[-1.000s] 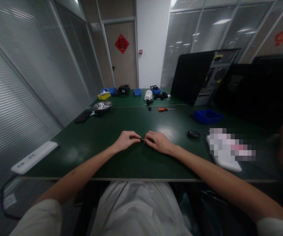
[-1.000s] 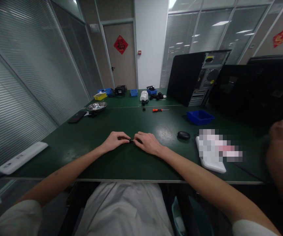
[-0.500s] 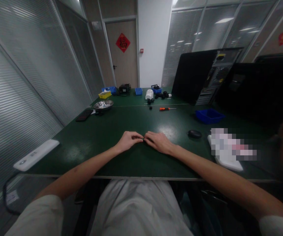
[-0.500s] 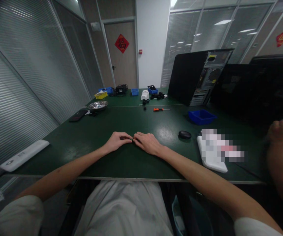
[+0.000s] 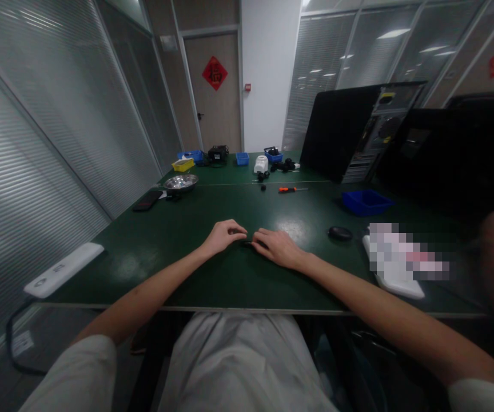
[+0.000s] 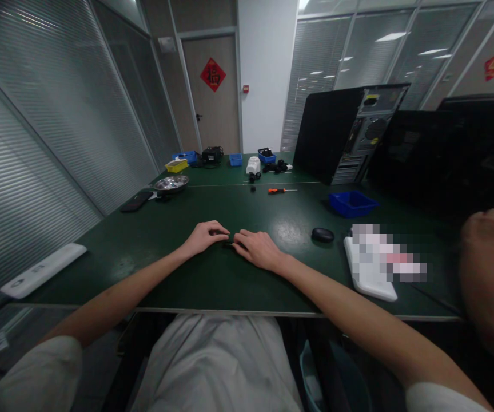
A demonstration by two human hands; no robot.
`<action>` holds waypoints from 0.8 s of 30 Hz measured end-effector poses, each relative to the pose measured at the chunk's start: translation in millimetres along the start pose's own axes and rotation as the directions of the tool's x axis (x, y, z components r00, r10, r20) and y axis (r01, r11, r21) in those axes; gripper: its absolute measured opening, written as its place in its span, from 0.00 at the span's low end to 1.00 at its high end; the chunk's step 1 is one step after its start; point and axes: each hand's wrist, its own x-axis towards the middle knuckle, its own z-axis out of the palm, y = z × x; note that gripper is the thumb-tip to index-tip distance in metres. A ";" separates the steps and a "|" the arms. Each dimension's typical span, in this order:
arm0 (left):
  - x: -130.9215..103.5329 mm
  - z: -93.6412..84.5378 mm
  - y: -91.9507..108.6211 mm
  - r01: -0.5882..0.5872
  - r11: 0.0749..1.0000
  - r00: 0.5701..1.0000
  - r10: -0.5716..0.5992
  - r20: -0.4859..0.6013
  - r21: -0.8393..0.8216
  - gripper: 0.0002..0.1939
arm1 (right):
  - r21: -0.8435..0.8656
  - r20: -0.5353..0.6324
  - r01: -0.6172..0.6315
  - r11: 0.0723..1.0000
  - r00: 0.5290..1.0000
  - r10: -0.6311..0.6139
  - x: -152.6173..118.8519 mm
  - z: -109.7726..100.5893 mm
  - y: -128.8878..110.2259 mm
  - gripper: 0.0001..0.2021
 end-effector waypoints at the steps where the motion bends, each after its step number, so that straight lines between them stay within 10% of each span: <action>1: 2.1 0.8 -2.8 -0.016 1.000 1.000 0.015 0.011 0.021 0.12 | 0.004 -0.003 0.000 1.000 1.000 0.000 -0.1 0.0 0.1 0.12; 24: -10.9 -14.7 10.1 -0.227 0.960 0.962 0.195 0.193 0.165 0.12 | 0.114 -0.081 -0.053 0.992 0.995 0.062 -2.6 -4.2 9.8 0.11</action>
